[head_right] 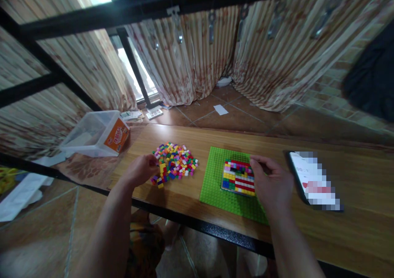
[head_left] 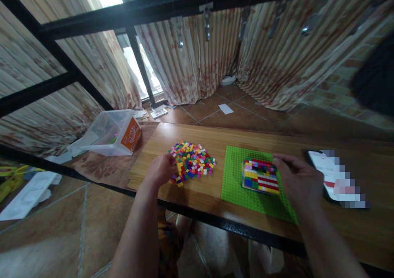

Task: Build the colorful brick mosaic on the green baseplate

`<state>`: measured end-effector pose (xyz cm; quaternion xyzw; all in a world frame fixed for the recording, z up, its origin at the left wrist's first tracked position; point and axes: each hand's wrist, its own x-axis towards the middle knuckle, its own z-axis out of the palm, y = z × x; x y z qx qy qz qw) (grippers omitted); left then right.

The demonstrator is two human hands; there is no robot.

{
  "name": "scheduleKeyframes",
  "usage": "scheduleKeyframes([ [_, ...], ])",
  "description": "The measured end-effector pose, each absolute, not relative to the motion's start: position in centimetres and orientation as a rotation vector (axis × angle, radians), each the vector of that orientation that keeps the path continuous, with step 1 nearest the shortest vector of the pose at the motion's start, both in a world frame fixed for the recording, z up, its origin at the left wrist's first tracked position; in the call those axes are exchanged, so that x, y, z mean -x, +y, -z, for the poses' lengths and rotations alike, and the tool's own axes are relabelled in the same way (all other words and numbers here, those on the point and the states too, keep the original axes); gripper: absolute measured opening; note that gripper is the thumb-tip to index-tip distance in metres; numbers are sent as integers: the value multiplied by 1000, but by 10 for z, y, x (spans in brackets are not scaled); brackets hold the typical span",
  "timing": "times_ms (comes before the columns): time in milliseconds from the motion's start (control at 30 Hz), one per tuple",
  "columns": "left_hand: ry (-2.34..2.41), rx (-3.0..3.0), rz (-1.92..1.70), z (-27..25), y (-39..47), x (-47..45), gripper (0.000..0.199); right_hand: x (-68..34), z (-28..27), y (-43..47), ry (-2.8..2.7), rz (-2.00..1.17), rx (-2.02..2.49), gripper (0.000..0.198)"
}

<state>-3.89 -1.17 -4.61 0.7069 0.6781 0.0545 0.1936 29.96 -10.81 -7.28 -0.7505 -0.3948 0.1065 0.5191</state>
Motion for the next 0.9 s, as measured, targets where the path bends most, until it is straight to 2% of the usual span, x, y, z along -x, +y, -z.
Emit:
scheduleKeyframes([
  [100, 1761, -1899, -380, 38, -12, 38, 7, -300, 70, -109, -967, -209, 1762, 18],
  [200, 1442, -1708, -630, 33, -14, 26, 14, -292, 64, -109, -1033, -140, 1686, 17],
  [300, 1159, -1507, -733, 30, -20, 3, 24, -275, 58, -110, -1139, -118, 1544, 14],
  [400, 958, -1372, -722, 29, -29, -26, 32, -254, 52, -112, -1313, -207, 1413, 14],
  [533, 778, -1325, -598, 32, -41, -62, 29, -238, 50, -116, -1515, -313, 1279, 22],
  [900, 708, -1294, -596, 40, -49, -106, 24, -258, 62, -121, -1563, -333, 1330, 18],
])
